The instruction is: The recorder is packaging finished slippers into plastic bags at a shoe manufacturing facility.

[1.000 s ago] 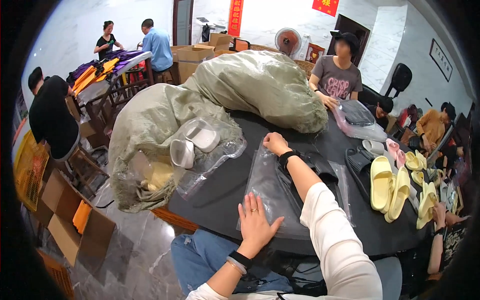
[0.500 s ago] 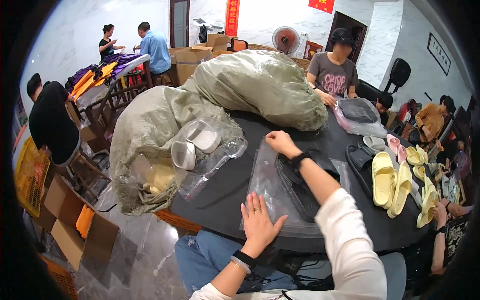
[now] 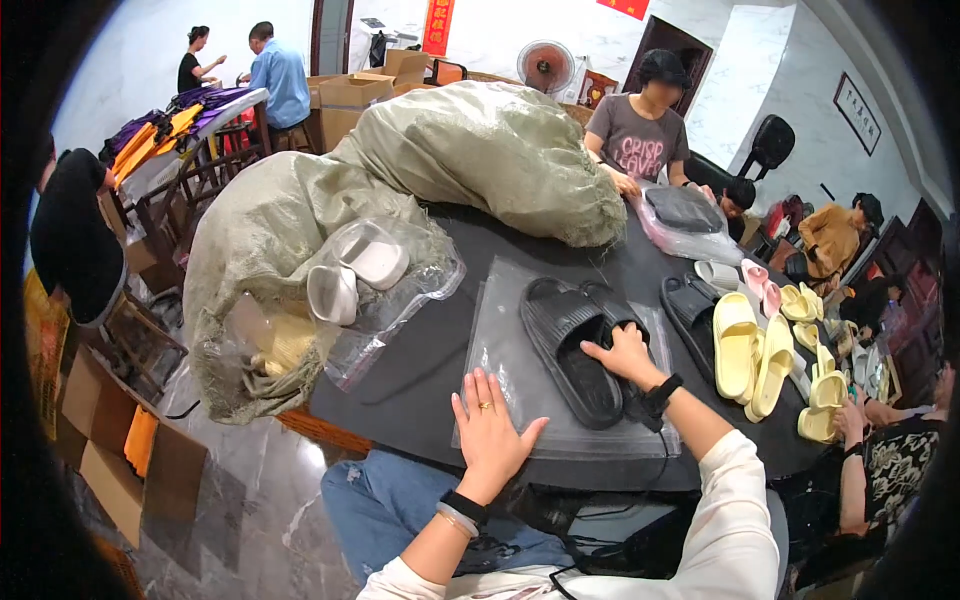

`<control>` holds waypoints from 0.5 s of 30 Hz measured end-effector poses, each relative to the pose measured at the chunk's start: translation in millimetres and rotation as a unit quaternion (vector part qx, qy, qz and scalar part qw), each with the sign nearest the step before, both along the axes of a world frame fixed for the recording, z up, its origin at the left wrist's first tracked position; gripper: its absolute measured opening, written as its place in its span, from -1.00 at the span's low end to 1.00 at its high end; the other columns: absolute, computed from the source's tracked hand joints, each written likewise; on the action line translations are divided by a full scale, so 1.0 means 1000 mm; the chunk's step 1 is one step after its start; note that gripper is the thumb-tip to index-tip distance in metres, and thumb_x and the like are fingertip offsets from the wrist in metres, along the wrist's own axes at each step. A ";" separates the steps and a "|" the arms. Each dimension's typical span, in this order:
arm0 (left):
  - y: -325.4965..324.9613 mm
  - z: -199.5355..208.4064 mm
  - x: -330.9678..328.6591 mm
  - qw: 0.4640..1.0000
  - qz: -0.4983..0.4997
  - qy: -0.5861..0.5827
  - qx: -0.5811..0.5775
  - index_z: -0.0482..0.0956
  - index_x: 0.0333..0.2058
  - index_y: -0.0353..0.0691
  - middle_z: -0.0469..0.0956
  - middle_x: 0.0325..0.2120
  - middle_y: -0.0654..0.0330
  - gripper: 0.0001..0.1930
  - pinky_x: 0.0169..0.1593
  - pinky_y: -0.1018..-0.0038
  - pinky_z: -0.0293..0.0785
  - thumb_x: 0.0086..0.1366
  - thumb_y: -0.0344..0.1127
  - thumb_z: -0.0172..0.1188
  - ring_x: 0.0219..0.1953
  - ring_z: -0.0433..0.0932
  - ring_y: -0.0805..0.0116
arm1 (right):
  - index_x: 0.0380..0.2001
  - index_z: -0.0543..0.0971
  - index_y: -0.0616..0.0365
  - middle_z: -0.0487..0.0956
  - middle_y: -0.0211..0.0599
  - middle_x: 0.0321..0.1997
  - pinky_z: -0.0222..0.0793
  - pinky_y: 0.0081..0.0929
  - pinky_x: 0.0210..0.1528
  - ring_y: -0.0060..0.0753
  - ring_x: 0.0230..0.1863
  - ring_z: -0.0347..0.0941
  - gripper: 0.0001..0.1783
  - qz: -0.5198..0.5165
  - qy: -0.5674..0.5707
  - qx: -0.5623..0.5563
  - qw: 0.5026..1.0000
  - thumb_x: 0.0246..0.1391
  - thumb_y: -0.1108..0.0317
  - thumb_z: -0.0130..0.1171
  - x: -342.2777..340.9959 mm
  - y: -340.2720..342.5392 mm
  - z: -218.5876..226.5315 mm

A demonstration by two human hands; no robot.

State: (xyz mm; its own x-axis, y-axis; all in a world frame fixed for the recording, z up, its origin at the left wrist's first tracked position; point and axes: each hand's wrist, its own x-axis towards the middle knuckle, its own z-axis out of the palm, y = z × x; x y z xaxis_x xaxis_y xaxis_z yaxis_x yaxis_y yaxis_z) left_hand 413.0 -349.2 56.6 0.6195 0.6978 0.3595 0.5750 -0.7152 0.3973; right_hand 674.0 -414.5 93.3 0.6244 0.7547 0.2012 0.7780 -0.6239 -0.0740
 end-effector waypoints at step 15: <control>0.001 0.032 -0.003 0.968 -0.034 0.221 -0.117 0.50 -0.13 -0.51 0.34 0.04 -0.17 -0.26 0.31 0.06 -0.26 -0.01 0.18 0.12 0.24 0.07 -0.05 | -0.43 0.55 0.40 0.44 0.26 -0.26 0.32 -0.15 -0.07 0.20 -0.14 0.38 -0.54 0.204 0.164 0.046 0.964 -0.07 0.09 0.13 -0.067 0.052 -0.002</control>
State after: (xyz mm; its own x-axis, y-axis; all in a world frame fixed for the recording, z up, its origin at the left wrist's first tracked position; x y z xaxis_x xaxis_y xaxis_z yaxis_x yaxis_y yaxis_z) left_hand 409.7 -348.0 88.8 0.7242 0.6801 -0.1140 0.6805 -0.6781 0.2778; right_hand 607.4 -362.7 90.9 0.3205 0.9396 0.1204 0.8825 -0.2499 -0.3984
